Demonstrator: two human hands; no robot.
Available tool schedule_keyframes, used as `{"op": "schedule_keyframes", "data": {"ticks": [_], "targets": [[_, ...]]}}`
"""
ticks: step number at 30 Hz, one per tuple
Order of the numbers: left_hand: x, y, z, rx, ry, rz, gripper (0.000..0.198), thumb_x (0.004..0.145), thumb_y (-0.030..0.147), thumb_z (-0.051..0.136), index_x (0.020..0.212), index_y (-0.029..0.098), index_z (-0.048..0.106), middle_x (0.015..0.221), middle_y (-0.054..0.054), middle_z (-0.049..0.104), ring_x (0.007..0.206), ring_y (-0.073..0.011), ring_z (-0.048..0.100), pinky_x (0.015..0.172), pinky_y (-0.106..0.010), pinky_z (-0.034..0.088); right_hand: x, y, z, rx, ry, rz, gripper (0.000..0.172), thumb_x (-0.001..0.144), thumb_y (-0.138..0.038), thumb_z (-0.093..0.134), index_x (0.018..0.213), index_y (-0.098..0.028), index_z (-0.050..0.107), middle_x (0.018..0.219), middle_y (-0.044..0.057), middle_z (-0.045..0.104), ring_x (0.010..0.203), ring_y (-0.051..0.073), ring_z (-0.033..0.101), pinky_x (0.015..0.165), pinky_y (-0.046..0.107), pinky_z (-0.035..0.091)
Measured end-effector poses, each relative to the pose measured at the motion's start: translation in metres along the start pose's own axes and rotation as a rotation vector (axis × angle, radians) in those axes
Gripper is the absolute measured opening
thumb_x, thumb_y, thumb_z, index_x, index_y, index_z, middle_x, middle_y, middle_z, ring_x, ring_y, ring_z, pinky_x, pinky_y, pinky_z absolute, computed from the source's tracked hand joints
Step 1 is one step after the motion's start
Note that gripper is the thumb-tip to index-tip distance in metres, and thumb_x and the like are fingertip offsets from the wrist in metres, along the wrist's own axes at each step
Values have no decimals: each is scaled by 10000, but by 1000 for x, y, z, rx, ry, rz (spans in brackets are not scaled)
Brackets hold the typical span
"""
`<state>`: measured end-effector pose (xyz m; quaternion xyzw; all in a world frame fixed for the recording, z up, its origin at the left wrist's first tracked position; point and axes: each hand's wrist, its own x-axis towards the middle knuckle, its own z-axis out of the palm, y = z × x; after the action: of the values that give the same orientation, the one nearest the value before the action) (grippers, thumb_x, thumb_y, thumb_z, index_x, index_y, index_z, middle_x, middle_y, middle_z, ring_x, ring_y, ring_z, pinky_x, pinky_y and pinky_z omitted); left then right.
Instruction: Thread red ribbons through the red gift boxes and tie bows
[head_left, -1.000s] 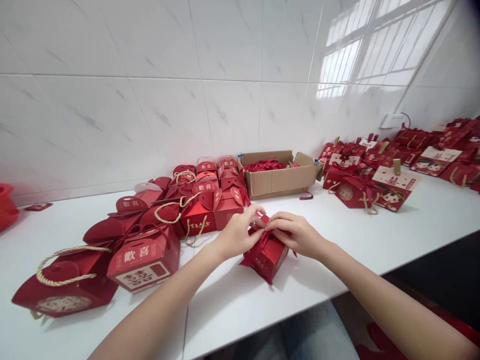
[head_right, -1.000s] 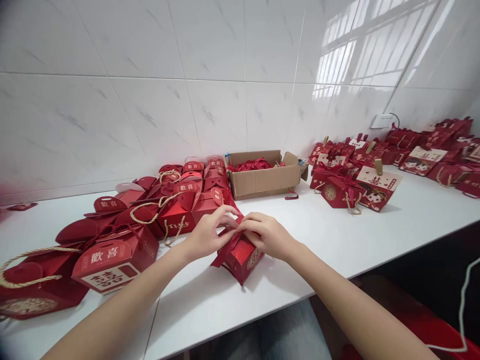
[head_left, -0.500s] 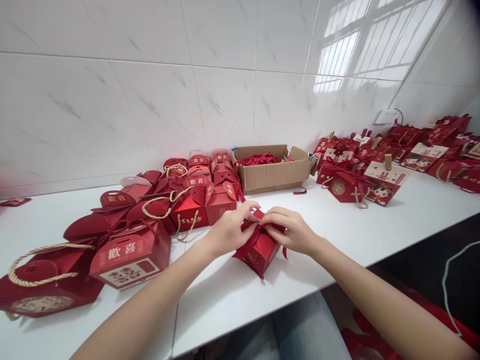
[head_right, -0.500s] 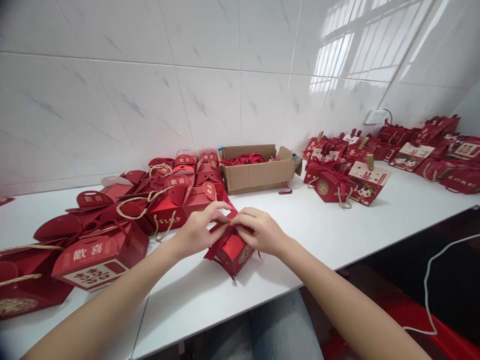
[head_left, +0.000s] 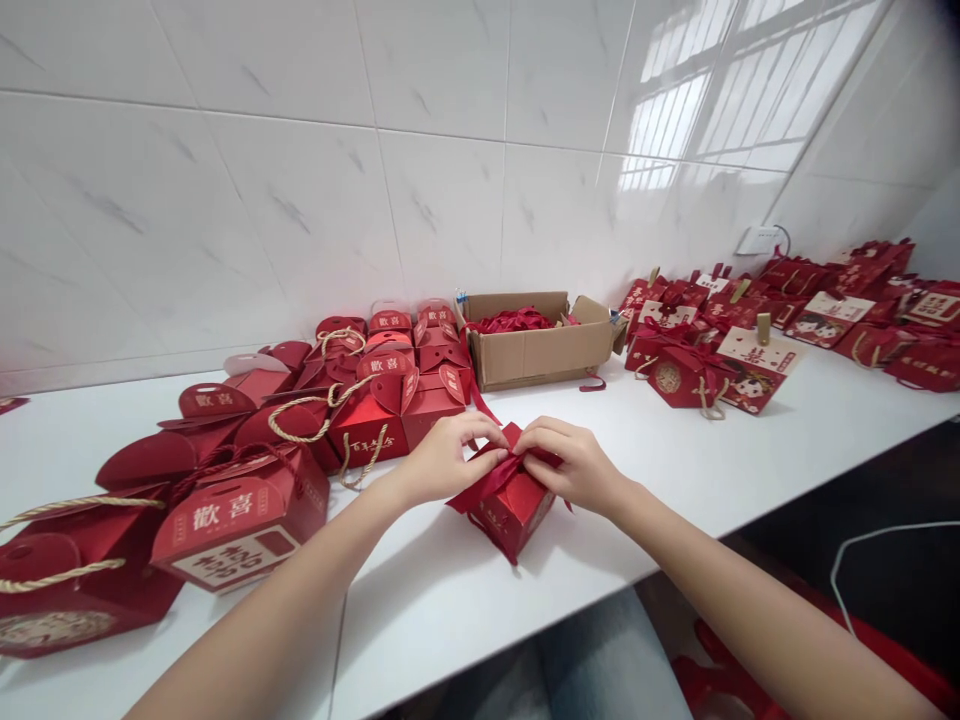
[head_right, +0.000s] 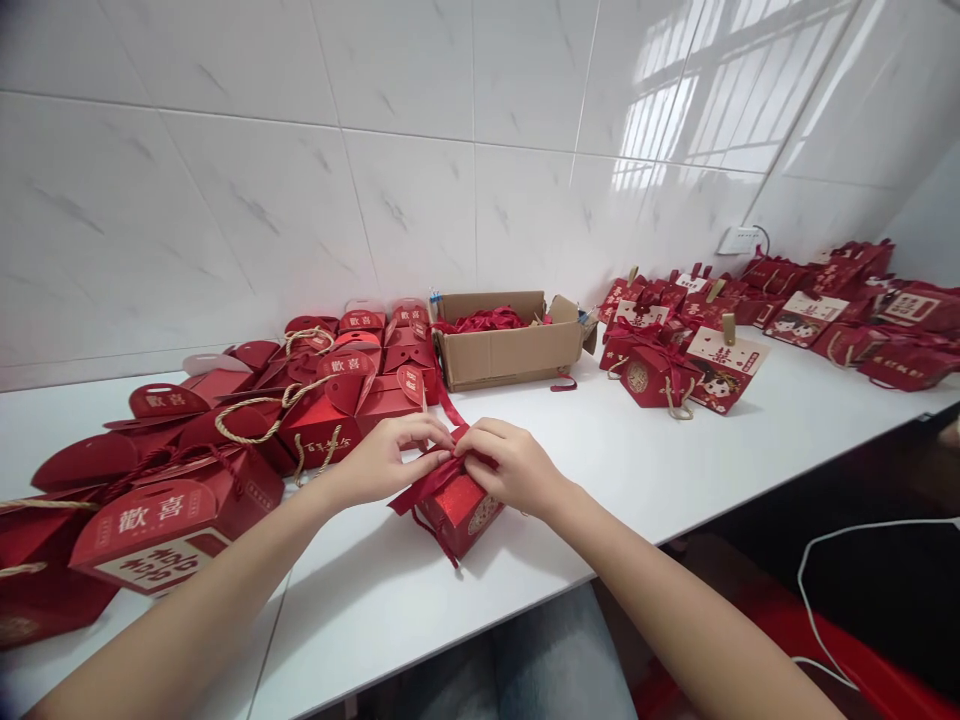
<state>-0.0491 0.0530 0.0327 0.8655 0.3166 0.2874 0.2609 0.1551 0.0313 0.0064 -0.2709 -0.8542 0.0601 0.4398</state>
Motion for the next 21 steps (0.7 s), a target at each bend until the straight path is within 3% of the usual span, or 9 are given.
{"op": "schedule_keyframes", "data": {"ticks": [6,15,21], "targets": [[1,3,-1,70,-3,26,141,824,243,542,769,176,653,882,-46,659,845,-163,586,769,-274,470,1,0,1,-15,12,-8,153,792,-63,493,818,-190,573,800,47,629,722,142,580,662,257,491],[1,13,4,-29,60,-132,117,766,257,552,758,166,625,802,-29,647,761,-153,562,699,-269,454,10,-4,-15,-60,-204,-97,236,829,-67,425,953,-197,579,893,74,663,834,173,584,740,305,502],[3,14,7,0,62,-114,93,749,222,535,706,177,605,770,-15,633,764,-161,545,681,-272,432,13,-4,-16,-72,-268,-106,257,777,-15,404,874,-188,567,862,73,632,809,173,556,727,302,489]]}}
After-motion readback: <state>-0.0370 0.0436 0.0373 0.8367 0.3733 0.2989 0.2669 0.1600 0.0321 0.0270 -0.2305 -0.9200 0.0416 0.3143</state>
